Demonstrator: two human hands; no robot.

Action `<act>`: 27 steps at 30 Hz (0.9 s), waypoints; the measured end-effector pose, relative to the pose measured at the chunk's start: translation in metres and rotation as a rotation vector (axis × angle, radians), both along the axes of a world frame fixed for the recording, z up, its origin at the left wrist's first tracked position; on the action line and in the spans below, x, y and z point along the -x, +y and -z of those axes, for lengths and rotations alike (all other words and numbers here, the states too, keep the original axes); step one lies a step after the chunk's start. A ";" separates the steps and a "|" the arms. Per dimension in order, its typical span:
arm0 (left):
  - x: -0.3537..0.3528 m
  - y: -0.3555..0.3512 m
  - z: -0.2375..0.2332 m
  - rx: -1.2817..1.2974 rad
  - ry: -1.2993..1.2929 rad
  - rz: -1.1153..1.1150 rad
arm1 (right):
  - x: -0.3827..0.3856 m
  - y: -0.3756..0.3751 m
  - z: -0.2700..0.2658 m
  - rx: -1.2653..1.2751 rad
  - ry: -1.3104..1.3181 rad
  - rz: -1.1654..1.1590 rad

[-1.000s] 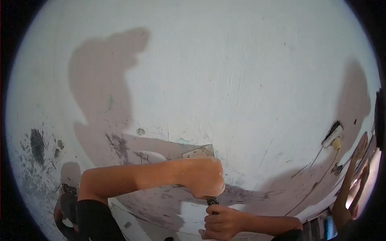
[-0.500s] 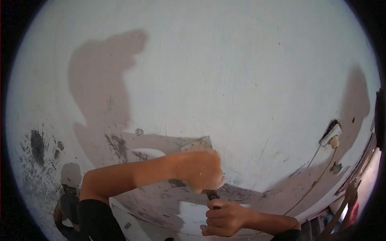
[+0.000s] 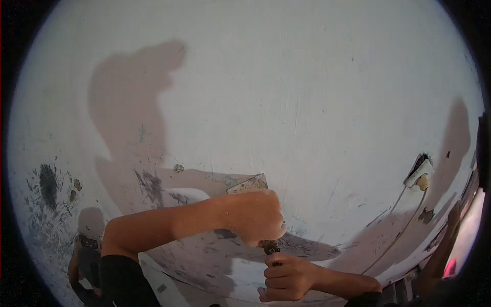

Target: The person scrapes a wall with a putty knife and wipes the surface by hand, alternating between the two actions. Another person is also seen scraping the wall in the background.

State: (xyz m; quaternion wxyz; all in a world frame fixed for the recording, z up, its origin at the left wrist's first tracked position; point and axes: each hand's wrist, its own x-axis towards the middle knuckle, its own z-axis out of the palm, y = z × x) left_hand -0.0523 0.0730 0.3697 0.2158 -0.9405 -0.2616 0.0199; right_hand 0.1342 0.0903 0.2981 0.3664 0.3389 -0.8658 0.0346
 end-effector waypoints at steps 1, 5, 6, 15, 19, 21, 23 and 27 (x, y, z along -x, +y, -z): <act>0.001 0.000 -0.003 -0.028 -0.023 0.017 | 0.000 0.001 0.004 0.001 0.005 0.000; -0.001 -0.002 -0.002 0.019 0.020 -0.013 | 0.000 -0.002 -0.002 -0.015 -0.054 -0.011; -0.001 -0.002 0.000 0.015 -0.009 0.000 | -0.001 -0.003 -0.006 -0.026 -0.063 -0.011; -0.003 -0.007 -0.002 0.038 0.035 -0.081 | 0.000 -0.001 0.005 0.044 -0.037 -0.044; -0.004 -0.009 -0.013 0.002 0.029 -0.059 | -0.004 0.007 -0.003 -0.016 -0.047 -0.063; -0.001 -0.004 -0.002 0.015 0.044 -0.070 | 0.001 0.006 0.012 0.054 -0.048 -0.071; 0.000 0.001 -0.002 -0.021 0.046 -0.080 | 0.001 0.012 0.006 -0.010 -0.050 -0.041; -0.002 -0.002 -0.002 0.011 0.077 -0.075 | 0.002 0.016 0.024 0.016 -0.018 -0.047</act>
